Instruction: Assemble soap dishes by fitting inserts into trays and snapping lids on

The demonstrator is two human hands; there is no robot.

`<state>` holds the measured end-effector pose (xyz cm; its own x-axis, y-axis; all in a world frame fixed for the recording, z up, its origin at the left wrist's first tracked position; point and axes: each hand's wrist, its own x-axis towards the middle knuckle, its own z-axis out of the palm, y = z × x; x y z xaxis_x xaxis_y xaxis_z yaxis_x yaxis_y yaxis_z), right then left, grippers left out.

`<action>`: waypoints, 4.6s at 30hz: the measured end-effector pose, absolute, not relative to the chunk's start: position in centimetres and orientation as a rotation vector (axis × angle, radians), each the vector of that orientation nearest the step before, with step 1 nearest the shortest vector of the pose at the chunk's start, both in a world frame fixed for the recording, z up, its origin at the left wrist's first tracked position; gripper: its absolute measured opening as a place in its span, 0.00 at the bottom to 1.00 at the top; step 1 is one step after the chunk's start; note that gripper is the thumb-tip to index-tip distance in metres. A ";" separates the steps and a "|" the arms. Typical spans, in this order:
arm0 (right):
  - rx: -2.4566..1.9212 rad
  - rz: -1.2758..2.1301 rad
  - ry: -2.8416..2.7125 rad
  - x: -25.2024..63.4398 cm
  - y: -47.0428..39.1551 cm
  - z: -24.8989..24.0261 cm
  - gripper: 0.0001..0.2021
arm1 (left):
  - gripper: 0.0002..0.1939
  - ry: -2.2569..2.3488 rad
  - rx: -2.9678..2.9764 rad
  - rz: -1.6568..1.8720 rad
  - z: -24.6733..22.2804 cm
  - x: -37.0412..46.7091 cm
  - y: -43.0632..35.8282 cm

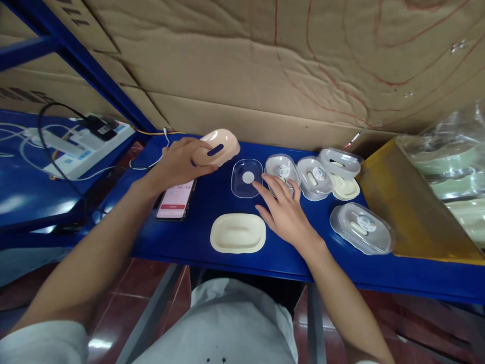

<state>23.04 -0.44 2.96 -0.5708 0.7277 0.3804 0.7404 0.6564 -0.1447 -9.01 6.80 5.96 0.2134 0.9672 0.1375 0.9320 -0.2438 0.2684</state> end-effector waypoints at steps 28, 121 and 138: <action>-0.967 0.189 -2.535 25.4 -9.4 0.7 0.18 | 0.29 1.100 2.512 0.594 1.1 -6.3 -8.4; -0.984 0.656 -2.599 25.2 -5.6 2.4 0.39 | 0.32 1.501 2.196 0.897 -1.2 -5.3 -12.1; -0.931 0.321 -2.609 25.4 -7.6 0.0 0.38 | 0.32 1.341 2.410 0.906 -1.4 -5.6 -11.9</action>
